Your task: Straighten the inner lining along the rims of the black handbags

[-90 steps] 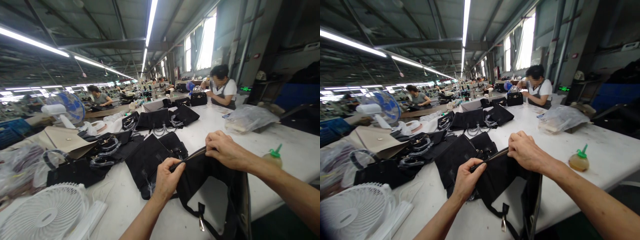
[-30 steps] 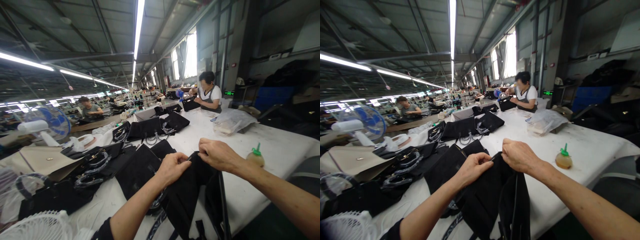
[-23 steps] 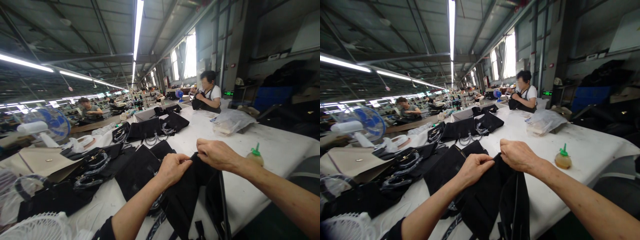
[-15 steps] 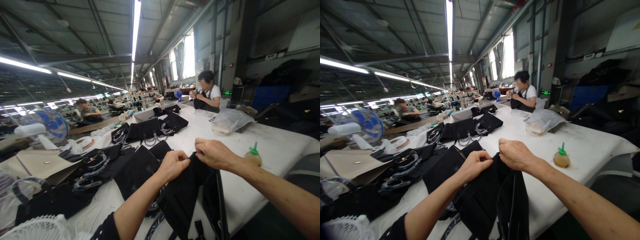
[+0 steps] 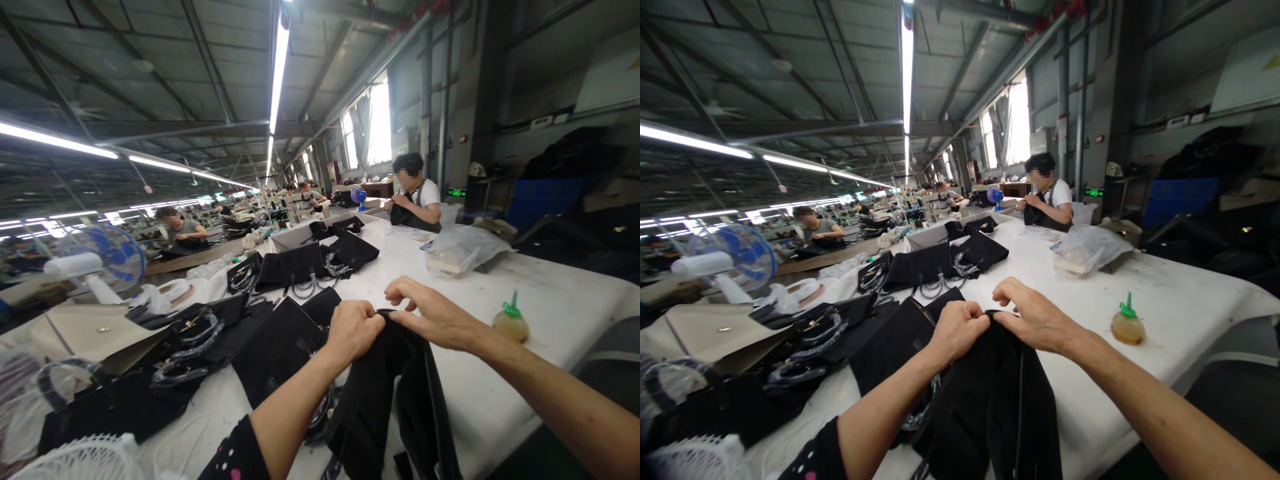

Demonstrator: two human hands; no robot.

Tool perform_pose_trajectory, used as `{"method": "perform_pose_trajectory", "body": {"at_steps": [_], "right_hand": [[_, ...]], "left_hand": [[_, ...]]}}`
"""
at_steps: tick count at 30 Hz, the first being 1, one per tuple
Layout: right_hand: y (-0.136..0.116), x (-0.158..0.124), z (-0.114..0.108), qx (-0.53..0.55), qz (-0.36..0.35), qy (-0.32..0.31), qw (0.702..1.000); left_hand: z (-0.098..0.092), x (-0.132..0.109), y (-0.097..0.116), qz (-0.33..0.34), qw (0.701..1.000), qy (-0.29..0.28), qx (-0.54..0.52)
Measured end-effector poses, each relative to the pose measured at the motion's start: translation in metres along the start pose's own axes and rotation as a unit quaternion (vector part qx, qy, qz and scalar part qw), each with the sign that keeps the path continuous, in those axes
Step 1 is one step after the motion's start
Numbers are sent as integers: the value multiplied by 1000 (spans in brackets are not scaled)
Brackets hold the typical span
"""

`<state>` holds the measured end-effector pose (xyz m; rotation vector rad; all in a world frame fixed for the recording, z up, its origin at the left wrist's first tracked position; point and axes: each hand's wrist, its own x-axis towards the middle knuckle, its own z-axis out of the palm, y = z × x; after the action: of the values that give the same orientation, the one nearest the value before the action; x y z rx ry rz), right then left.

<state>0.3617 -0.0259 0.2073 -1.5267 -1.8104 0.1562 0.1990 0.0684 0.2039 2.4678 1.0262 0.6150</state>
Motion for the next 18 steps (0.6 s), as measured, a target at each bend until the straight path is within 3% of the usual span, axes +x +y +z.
{"method": "perform_pose_trajectory", "body": {"at_steps": [3,6,9,11,14,16,18], "right_hand": [[2,-18,-5,70,72,61,993],[10,-42,-4,96,156,77,980],[16,-65,4,123,209,81,967],[18,-76,11,97,201,92,970],[20,-82,22,22,171,125,977],[23,-81,27,6,168,146,975],[27,-78,29,11,174,162,971]], "left_hand": [[-10,-2,-11,-50,997,61,-5],[-14,2,-26,-92,990,101,35],[-7,11,-39,-127,983,89,94],[-2,16,-40,-130,980,71,130],[-3,19,-29,-49,977,98,184],[-7,20,-18,75,972,96,203],[-10,22,-7,209,958,37,192]]}}
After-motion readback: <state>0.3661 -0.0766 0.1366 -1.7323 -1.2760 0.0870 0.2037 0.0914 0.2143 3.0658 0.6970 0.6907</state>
